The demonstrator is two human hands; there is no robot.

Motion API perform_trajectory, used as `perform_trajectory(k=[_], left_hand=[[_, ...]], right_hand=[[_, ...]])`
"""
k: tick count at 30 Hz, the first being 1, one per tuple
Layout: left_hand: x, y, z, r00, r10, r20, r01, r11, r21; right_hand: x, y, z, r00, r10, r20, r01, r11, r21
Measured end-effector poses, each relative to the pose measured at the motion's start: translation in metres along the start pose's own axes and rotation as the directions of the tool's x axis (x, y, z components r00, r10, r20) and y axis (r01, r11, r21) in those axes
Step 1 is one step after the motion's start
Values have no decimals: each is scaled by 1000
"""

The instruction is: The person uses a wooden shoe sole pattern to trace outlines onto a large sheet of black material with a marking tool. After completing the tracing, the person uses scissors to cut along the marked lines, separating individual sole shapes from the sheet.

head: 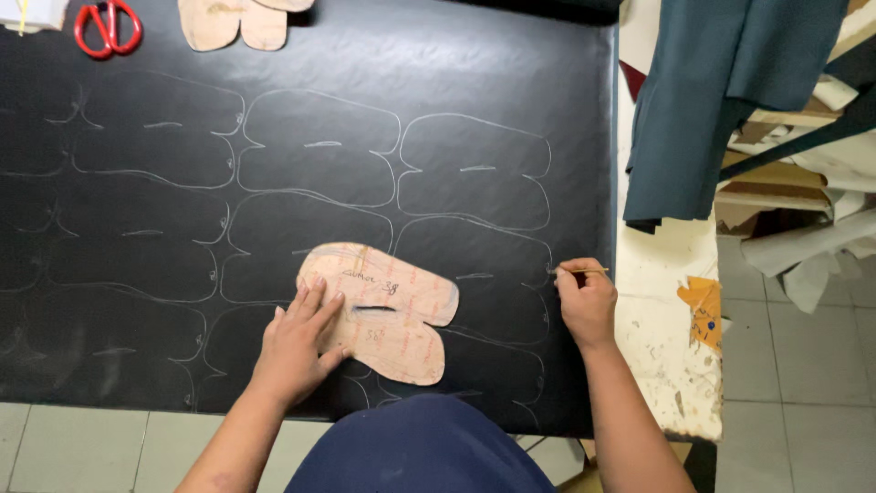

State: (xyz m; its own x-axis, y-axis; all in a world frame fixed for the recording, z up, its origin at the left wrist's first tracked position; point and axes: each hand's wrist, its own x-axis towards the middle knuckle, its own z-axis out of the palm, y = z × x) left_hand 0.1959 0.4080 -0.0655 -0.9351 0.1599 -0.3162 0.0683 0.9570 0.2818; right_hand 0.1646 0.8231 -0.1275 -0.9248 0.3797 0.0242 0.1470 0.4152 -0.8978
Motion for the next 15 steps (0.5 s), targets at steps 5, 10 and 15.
perform_trajectory(k=[5, 10, 15], left_hand=[[1, 3, 2, 999, -33, -13, 32, 998, -59], [5, 2, 6, 997, -69, 20, 71, 994, -88], [6, 3, 4, 996, -86, 22, 88, 989, -117]], right_hand=[[28, -2, 10, 998, 62, -17, -60, 993, 99], [80, 2, 30, 1000, 2, -31, 5, 975, 223], [99, 2, 35, 998, 61, -18, -59, 995, 79]])
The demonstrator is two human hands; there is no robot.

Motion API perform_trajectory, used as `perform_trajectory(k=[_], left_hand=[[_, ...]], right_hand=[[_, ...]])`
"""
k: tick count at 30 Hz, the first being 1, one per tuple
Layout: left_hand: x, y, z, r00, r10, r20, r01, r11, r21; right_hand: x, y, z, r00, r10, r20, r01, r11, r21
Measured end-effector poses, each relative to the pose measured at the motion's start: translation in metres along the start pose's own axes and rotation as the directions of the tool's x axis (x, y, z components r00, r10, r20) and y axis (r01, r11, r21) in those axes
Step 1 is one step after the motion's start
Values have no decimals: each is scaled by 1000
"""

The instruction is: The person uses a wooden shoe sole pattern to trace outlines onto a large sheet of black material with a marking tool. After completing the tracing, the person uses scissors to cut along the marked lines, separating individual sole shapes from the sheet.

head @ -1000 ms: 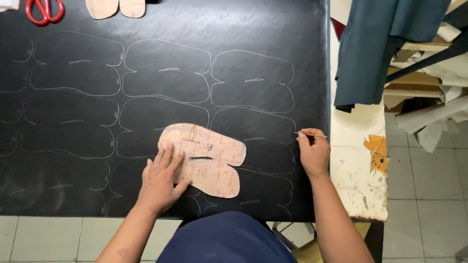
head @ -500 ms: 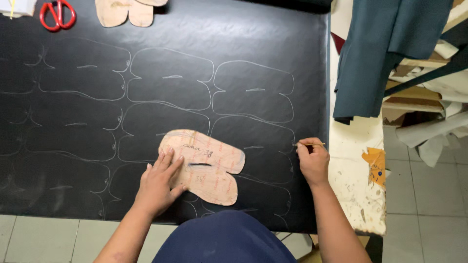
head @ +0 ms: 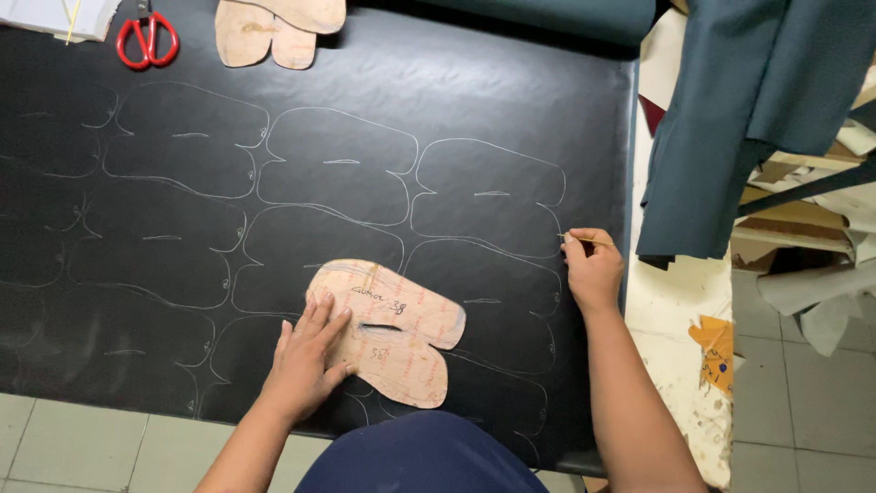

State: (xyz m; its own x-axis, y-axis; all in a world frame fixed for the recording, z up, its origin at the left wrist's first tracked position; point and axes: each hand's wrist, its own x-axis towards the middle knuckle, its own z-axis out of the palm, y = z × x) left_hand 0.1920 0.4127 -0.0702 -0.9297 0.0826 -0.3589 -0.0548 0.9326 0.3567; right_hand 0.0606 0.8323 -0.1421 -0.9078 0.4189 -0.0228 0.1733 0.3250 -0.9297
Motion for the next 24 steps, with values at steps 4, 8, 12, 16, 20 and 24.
perform_trajectory(k=[4, 8, 12, 16, 20, 24], left_hand=[[2, 3, -2, 1000, -21, 16, 22, 1000, -9], [4, 4, -4, 999, -33, 24, 33, 999, -20], [4, 4, -5, 1000, -19, 7, 19, 999, -45], [5, 1, -7, 1000, -3, -10, 2, 997, -72], [7, -1, -8, 1000, -10, -17, 8, 997, -83], [7, -2, -9, 1000, -7, -26, 4, 994, -106]], right_hand=[[-2, 0, -2, 999, -44, 20, 45, 999, -22], [2, 3, 1, 998, -48, 42, 45, 997, 63], [8, 4, 2, 997, -58, 46, 55, 996, 68], [21, 1, 6, 999, -39, 24, 40, 999, -21], [49, -5, 18, 993, -115, -6, 115, 989, 98], [73, -11, 27, 995, -100, -5, 100, 990, 101]])
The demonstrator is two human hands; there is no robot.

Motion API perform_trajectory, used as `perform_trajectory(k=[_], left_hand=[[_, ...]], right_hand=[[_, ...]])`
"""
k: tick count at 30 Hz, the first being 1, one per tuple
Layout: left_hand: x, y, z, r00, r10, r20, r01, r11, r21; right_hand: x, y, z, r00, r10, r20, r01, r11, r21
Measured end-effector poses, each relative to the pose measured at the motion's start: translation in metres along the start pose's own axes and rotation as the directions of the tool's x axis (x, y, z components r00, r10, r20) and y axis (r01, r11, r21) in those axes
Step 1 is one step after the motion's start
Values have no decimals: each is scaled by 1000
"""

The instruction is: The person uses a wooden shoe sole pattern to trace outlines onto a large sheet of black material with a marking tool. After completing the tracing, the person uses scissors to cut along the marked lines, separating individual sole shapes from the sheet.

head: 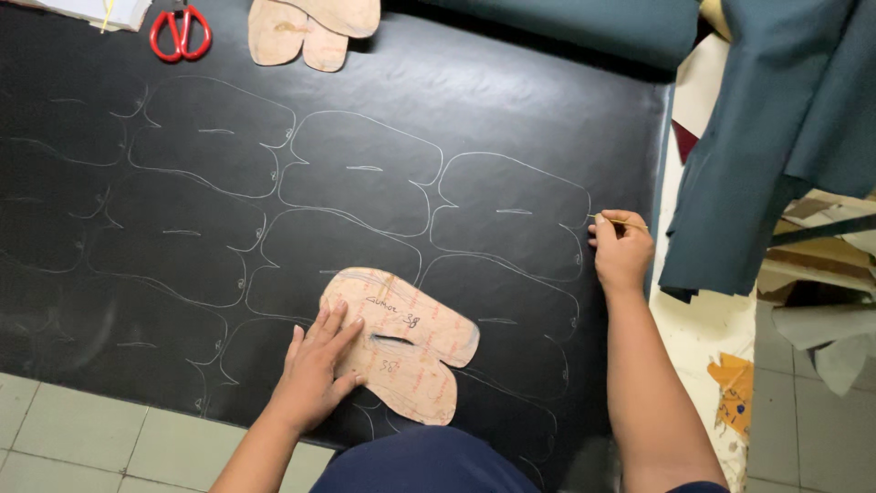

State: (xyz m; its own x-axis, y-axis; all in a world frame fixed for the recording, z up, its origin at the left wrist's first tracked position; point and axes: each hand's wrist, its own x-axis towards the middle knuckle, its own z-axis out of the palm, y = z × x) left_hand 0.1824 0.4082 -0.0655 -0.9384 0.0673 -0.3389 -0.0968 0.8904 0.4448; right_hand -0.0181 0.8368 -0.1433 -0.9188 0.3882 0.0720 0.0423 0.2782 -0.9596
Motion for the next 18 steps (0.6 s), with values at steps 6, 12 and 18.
perform_trajectory(k=[6, 12, 18], left_hand=[[3, -2, -2, 1000, -9, -12, 9, 1000, -23], [8, -6, -3, 1000, -3, -16, 3, 1000, -29], [5, -9, -2, 990, -103, -96, 103, 995, -8]], right_hand=[[8, 2, 5, 1000, -15, 20, 16, 999, -46], [14, 6, 10, 999, 24, 43, -24, 1000, 2], [12, -6, 21, 999, 14, -35, -18, 992, -126]])
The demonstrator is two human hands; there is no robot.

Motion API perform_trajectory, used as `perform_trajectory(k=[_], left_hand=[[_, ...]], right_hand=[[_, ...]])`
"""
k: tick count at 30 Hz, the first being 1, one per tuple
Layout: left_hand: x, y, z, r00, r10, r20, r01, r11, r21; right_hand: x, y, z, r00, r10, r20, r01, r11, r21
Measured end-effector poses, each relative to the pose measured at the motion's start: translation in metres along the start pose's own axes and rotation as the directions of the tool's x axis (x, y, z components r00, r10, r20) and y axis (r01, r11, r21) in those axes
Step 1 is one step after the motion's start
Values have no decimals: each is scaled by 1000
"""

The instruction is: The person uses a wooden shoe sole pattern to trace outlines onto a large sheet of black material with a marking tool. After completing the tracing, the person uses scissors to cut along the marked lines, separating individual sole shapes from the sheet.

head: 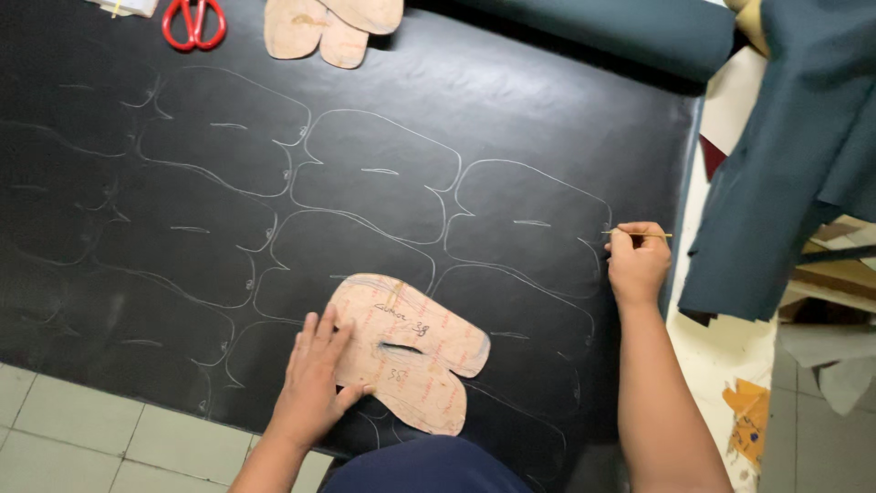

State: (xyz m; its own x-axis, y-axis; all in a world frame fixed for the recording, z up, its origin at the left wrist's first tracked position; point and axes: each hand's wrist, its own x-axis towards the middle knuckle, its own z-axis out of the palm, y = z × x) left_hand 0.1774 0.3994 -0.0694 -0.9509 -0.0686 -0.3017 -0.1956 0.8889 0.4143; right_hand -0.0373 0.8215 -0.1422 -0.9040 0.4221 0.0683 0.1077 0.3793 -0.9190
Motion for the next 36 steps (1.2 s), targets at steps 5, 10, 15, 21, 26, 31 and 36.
perform_trajectory(k=[5, 10, 15, 21, 26, 31, 36], left_hand=[[-5, -12, 2, 983, -13, -186, -1, 997, -75], [-9, -24, 4, 960, 86, -265, -112, 990, -84], [-11, -32, 0, 970, 64, -234, -101, 984, -150], [-9, -41, -8, 971, 82, -225, -125, 974, -188], [-7, -44, -11, 962, 111, -248, -165, 964, -209], [-7, -39, -15, 961, 113, -254, -150, 979, -134], [-8, -36, -21, 956, 115, -269, -139, 988, -74]], right_hand=[[-11, -32, 54, 978, -82, 194, 44, 981, 191], [-20, -75, 142, 899, -140, 415, -18, 935, 355], [-18, -97, 187, 876, -193, 442, 70, 958, 279], [-15, -97, 202, 877, -206, 434, 125, 970, 208], [-15, -101, 206, 880, -163, 447, 66, 972, 224], [-14, -107, 207, 887, -117, 447, 39, 983, 181], [-35, -104, 199, 852, -55, 521, -62, 977, 203]])
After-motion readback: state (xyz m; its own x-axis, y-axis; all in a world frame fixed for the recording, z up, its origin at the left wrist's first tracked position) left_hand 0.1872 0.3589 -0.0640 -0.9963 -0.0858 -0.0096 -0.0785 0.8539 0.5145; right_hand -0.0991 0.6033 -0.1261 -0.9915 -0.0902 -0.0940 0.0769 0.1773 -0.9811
